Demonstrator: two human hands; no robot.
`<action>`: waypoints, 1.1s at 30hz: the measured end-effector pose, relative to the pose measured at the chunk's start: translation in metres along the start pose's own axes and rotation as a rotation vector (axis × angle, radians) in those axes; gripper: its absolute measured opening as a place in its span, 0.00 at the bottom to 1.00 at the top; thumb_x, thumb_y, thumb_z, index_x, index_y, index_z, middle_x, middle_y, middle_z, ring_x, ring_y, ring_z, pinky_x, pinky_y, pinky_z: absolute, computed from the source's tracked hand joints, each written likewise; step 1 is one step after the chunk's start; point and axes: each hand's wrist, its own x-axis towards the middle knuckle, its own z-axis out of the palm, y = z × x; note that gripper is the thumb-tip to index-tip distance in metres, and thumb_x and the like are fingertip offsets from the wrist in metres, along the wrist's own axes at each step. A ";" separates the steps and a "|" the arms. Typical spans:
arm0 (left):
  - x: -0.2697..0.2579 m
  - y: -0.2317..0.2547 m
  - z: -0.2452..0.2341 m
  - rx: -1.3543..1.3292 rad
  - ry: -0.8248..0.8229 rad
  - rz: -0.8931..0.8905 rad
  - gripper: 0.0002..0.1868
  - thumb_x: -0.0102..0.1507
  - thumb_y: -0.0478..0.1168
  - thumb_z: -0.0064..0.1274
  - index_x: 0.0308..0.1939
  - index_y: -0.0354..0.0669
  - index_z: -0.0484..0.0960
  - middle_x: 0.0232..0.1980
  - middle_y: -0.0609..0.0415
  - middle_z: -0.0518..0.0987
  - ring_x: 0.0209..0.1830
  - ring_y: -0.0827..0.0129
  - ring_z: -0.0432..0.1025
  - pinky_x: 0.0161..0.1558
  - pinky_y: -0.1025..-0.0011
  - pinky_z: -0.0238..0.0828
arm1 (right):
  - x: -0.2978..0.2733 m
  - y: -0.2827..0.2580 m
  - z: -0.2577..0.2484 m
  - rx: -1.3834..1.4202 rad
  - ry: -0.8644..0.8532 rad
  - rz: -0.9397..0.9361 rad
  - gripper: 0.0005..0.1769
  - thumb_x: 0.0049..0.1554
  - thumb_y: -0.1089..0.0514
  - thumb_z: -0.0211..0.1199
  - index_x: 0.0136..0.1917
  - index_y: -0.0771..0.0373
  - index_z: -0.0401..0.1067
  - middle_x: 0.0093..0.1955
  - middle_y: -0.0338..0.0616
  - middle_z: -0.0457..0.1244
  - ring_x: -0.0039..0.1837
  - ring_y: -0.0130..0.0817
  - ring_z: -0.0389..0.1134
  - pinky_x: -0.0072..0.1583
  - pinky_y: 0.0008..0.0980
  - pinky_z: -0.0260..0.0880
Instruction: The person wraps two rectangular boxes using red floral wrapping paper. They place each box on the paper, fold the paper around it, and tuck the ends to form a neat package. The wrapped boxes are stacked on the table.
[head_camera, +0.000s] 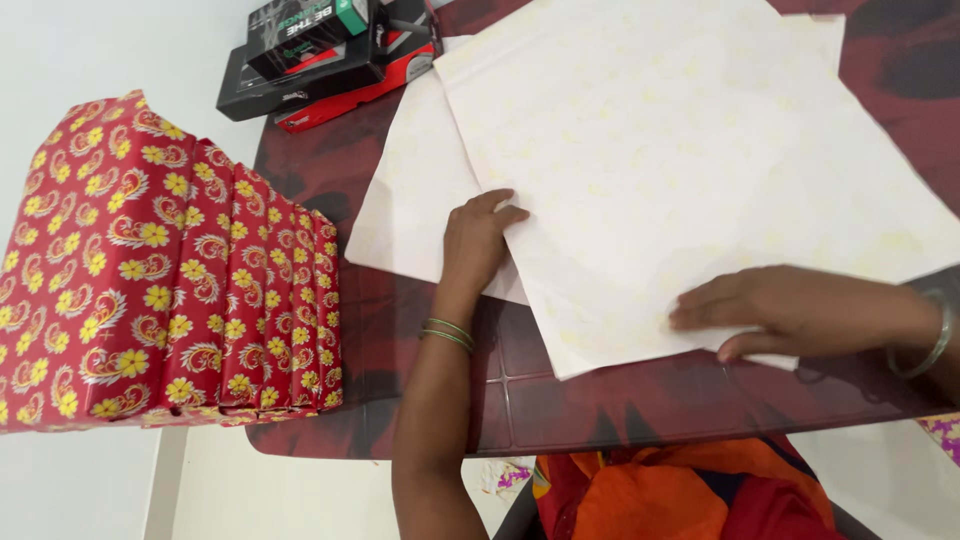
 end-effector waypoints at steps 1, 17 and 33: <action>-0.001 -0.006 -0.003 -0.053 -0.023 -0.052 0.21 0.54 0.26 0.52 0.46 0.50 0.88 0.63 0.50 0.81 0.61 0.55 0.76 0.57 0.63 0.74 | 0.003 -0.008 0.000 -0.002 -0.023 -0.021 0.36 0.54 0.36 0.58 0.75 0.41 0.64 0.79 0.25 0.56 0.76 0.26 0.57 0.73 0.33 0.57; 0.133 -0.105 -0.024 0.172 0.358 -0.332 0.29 0.58 0.44 0.65 0.62 0.49 0.76 0.69 0.48 0.71 0.69 0.46 0.65 0.59 0.50 0.69 | 0.123 -0.009 -0.015 -0.482 0.693 -0.435 0.46 0.55 0.25 0.47 0.77 0.51 0.49 0.84 0.45 0.40 0.84 0.47 0.35 0.74 0.64 0.33; 0.194 -0.217 -0.019 0.600 0.414 -0.476 0.33 0.67 0.56 0.61 0.67 0.40 0.72 0.63 0.48 0.70 0.67 0.46 0.62 0.67 0.42 0.62 | 0.125 -0.005 -0.020 -0.427 0.679 -0.453 0.47 0.57 0.22 0.47 0.77 0.53 0.50 0.83 0.45 0.39 0.84 0.47 0.34 0.74 0.63 0.32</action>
